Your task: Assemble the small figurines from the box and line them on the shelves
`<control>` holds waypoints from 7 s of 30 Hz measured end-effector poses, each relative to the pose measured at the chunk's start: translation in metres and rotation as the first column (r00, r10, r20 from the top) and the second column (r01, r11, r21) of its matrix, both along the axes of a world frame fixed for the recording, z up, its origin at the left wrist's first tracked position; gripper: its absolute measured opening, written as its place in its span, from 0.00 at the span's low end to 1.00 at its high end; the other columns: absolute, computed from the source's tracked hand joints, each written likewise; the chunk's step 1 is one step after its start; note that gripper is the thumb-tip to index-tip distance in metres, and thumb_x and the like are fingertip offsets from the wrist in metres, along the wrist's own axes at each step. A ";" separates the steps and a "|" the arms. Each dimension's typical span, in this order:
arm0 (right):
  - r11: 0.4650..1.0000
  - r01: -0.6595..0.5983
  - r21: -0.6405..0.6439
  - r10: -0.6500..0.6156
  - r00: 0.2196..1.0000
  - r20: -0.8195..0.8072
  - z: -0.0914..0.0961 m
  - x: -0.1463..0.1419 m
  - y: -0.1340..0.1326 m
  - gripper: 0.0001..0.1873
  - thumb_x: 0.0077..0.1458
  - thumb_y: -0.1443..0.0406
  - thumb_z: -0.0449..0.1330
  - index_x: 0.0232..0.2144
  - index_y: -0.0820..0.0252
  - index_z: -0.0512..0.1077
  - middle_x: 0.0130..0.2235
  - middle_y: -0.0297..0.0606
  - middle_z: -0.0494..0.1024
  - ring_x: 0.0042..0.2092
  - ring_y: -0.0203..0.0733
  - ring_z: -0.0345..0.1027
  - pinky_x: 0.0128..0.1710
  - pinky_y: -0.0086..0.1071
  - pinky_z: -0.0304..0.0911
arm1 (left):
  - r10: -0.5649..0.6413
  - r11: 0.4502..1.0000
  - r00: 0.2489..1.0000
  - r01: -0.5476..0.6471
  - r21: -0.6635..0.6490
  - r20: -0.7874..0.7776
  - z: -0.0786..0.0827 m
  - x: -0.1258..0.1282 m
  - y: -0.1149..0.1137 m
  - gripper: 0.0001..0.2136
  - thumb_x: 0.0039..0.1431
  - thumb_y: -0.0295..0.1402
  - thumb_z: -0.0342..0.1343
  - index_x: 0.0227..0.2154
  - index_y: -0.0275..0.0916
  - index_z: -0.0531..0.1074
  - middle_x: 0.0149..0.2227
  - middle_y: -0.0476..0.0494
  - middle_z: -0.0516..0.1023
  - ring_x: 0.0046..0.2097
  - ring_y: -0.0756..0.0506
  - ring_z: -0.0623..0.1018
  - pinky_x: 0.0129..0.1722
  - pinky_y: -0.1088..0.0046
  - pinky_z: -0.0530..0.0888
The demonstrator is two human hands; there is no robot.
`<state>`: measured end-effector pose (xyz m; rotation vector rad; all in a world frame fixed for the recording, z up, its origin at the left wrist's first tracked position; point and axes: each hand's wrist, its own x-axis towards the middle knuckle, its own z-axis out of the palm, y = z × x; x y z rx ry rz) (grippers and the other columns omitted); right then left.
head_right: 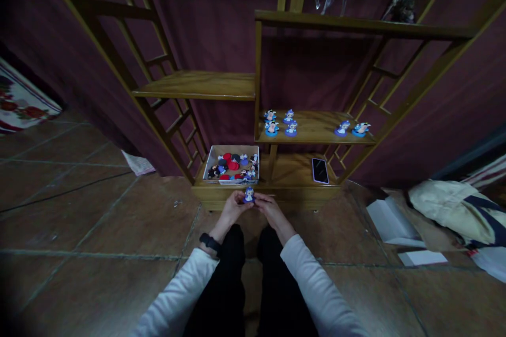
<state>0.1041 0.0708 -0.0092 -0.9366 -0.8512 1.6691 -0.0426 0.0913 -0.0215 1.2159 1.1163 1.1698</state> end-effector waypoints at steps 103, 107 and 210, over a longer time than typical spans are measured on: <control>0.984 0.080 0.158 -0.103 0.984 0.143 -0.016 0.022 -0.005 0.22 0.35 0.68 0.63 0.38 0.56 0.73 0.38 0.35 0.78 0.40 0.39 0.69 0.45 0.34 0.61 | 0.219 0.928 0.205 0.258 0.269 -0.954 0.027 0.041 -0.054 0.20 0.59 0.23 0.42 0.55 0.37 0.55 0.46 0.38 0.64 0.43 0.46 0.72 0.41 0.71 0.70; 0.987 0.059 0.152 -0.084 0.984 0.158 -0.018 0.024 -0.005 0.22 0.34 0.69 0.62 0.38 0.57 0.73 0.37 0.34 0.77 0.39 0.38 0.69 0.44 0.33 0.62 | 0.247 0.914 0.164 0.287 0.285 -0.955 0.026 0.042 -0.054 0.19 0.59 0.22 0.42 0.53 0.35 0.57 0.44 0.37 0.64 0.43 0.45 0.71 0.40 0.70 0.71; 0.769 0.170 0.617 -0.589 0.566 0.577 0.152 0.234 0.265 0.14 0.40 0.68 0.59 0.34 0.62 0.70 0.29 0.32 0.75 0.32 0.35 0.68 0.41 0.32 0.64 | -0.155 0.974 0.612 0.225 -0.016 -0.775 0.004 0.007 -0.014 0.18 0.55 0.25 0.44 0.47 0.39 0.70 0.48 0.40 0.75 0.49 0.47 0.75 0.46 0.76 0.69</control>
